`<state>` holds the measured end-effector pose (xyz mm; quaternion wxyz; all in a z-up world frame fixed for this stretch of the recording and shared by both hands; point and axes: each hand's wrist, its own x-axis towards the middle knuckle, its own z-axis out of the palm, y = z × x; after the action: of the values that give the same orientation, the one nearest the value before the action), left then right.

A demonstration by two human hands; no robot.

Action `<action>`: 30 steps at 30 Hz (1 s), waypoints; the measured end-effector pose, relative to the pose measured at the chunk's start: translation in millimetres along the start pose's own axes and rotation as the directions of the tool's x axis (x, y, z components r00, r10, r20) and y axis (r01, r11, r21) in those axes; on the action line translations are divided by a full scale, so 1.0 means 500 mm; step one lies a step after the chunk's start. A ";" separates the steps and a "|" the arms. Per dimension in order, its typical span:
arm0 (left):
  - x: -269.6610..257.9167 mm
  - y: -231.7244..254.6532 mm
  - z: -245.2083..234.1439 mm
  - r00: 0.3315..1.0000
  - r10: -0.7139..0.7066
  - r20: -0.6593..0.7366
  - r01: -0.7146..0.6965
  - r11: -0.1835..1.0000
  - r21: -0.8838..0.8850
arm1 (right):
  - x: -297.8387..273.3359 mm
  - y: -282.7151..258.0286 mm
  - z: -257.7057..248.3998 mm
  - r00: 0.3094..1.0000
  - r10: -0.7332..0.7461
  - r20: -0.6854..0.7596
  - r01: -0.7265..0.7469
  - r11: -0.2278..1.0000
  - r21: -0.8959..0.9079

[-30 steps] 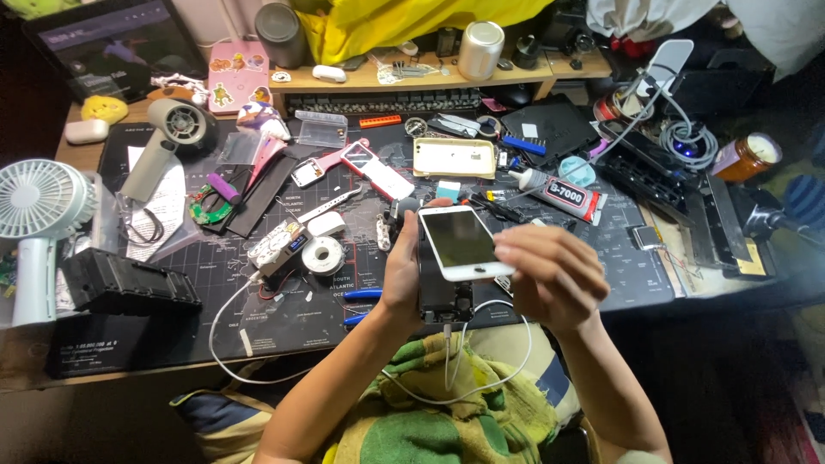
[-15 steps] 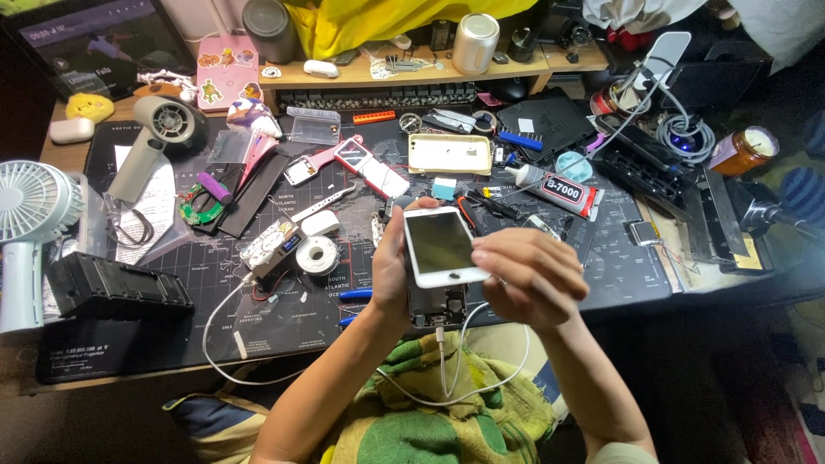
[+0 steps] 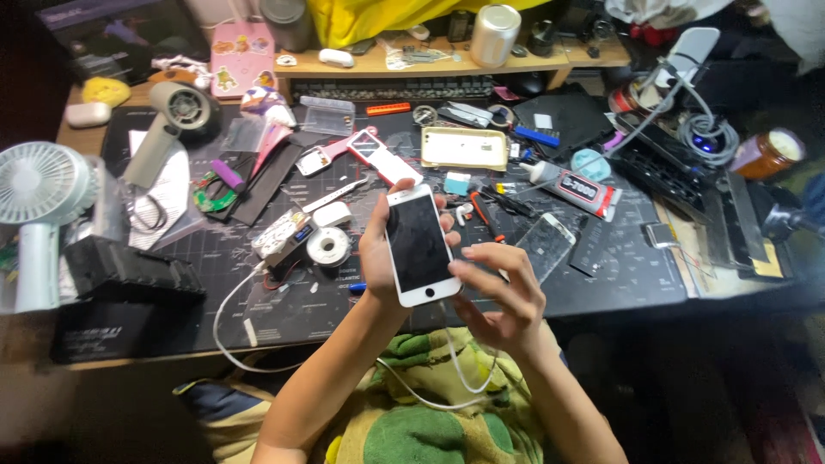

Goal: The person disassembles a white smartphone, removes the back cover, and detaches the battery connector. They then place a new battery into the chassis, reconnect the battery, and reassemble the phone. The workspace is cluttered with tools and spare parts.

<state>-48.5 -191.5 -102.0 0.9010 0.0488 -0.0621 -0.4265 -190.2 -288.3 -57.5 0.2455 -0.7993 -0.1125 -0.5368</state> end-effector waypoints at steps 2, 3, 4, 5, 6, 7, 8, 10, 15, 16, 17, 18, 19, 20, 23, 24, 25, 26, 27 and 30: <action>0.002 0.012 0.002 0.997 0.081 -0.010 -0.081 0.997 0.002 | -0.018 -0.030 -0.011 0.966 0.250 0.061 -0.255 0.964 0.079; 0.005 0.018 0.004 0.989 0.148 -0.014 -0.148 0.989 0.003 | -0.026 -0.043 -0.017 0.867 0.480 0.135 -0.495 0.860 0.123; 0.000 0.025 0.029 0.986 0.164 -0.017 -0.164 0.987 0.006 | -0.016 -0.055 -0.020 0.869 0.474 0.145 -0.492 0.860 0.135; -0.006 0.030 0.053 0.972 0.231 -0.043 -0.231 0.973 0.002 | -0.007 -0.067 -0.023 0.745 0.562 0.358 -0.631 0.768 0.107; -0.012 0.034 0.078 0.952 0.298 -0.068 -0.298 0.954 0.001 | 0.002 -0.080 -0.028 0.573 0.608 0.550 -0.746 0.665 0.042; -0.015 0.032 0.080 0.947 0.313 -0.071 -0.314 0.949 0.003 | -0.010 -0.077 -0.017 0.572 0.597 0.563 -0.744 0.667 0.049; -0.017 0.030 0.082 0.943 0.331 -0.035 -0.332 0.943 -0.014 | -0.023 -0.074 -0.008 0.487 0.646 0.587 -0.841 0.528 0.117; -0.019 0.026 0.084 0.935 0.355 0.005 -0.355 0.934 -0.027 | -0.034 -0.073 0.006 0.399 0.674 0.622 -0.910 0.374 0.179; -0.018 0.034 0.082 0.931 0.365 0.013 -0.364 0.931 -0.027 | -0.099 -0.044 0.060 0.451 0.712 0.538 -0.867 0.206 0.455; -0.017 0.042 0.081 0.929 0.370 0.018 -0.370 0.929 -0.025 | -0.092 -0.046 0.070 0.457 0.707 0.540 -0.864 0.208 0.459; -0.020 0.043 0.079 0.931 0.363 0.040 -0.361 0.931 -0.042 | -0.090 -0.052 0.073 0.459 0.715 0.528 -0.856 0.199 0.477; -0.020 0.042 0.076 0.932 0.356 0.063 -0.353 0.934 -0.059 | -0.088 -0.057 0.075 0.462 0.722 0.515 -0.848 0.190 0.495; -0.018 0.075 0.080 0.939 0.337 0.065 -0.334 0.941 -0.064 | -0.076 -0.074 0.067 0.459 0.735 0.499 -0.848 0.195 0.494; -0.013 0.106 0.084 0.941 0.336 0.044 -0.335 0.941 -0.041 | -0.064 -0.089 0.059 0.436 0.723 0.536 -0.867 0.176 0.467; -0.021 0.255 0.045 0.925 0.378 0.047 -0.374 0.924 -0.075 | -0.077 -0.108 0.029 0.463 0.708 0.532 -0.886 0.362 0.289; -0.018 0.316 0.024 0.889 0.453 0.063 -0.443 0.888 -0.125 | -0.086 -0.109 0.020 0.511 0.675 0.533 -0.835 0.537 0.120; -0.035 0.324 0.017 0.906 0.416 0.074 -0.404 0.905 -0.135 | -0.073 -0.110 0.015 0.514 0.699 0.498 -0.836 0.538 0.108; -0.051 0.333 0.008 0.849 0.523 0.070 -0.524 0.852 -0.010 | -0.060 -0.111 0.009 0.586 0.590 0.556 -0.738 0.672 0.065; -0.075 0.345 -0.002 0.774 0.628 0.076 -0.632 0.765 0.119 | -0.048 -0.116 0.002 0.621 0.471 0.627 -0.624 0.781 0.031; -0.097 0.254 0.126 0.802 0.596 -0.032 -0.572 0.782 0.247 | -0.039 -0.099 -0.025 0.635 0.444 0.632 -0.528 0.847 -0.064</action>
<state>8.4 -76.0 -25.2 0.9792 0.1520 -0.0731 -0.1131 -229.9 -251.1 -58.2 0.3796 -0.9136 -0.0015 -0.1459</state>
